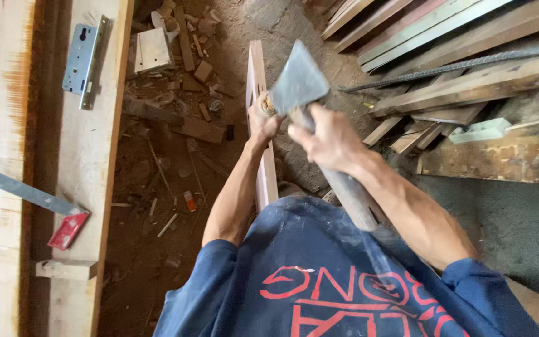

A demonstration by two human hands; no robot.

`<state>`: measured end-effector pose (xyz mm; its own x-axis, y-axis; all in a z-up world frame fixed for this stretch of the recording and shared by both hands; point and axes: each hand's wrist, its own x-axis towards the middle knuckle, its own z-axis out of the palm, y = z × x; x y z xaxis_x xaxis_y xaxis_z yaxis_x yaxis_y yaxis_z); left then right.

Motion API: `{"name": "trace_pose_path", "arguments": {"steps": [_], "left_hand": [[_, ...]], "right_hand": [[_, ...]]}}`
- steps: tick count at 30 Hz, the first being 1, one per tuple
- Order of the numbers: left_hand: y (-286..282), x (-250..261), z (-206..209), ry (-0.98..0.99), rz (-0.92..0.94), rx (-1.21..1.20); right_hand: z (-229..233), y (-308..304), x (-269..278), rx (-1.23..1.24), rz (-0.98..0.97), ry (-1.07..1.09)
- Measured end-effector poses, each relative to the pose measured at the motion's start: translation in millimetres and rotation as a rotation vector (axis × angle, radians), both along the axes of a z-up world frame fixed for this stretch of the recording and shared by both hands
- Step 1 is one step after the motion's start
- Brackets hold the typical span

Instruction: The person uses a small axe to repeatedly strike a wooden mallet held against a long plank, chipping away material along a marked line. The plank remains stationary on the floor while the person stands and works from above.

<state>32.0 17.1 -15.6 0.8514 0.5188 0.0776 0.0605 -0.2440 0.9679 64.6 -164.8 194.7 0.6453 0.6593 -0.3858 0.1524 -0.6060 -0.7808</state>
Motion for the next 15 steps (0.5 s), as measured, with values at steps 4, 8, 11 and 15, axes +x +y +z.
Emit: {"name": "trace_pose_path", "arguments": {"steps": [4,8,11,15], "left_hand": [[7,1,4,0.203,0.031,-0.042],[4,4,-8,0.084,0.039,-0.081],[-4,-1,-8,-0.087,0.064,-0.007],[-18,-22,5,-0.124,0.096,-0.001]], "right_hand": [[46,13,26,0.611,-0.046,-0.536],[13,60,16,0.699,-0.315,-0.478],[-28,48,-4,-0.067,-0.012,-0.341],[-26,3,-13,-0.023,-0.074,0.174]]}}
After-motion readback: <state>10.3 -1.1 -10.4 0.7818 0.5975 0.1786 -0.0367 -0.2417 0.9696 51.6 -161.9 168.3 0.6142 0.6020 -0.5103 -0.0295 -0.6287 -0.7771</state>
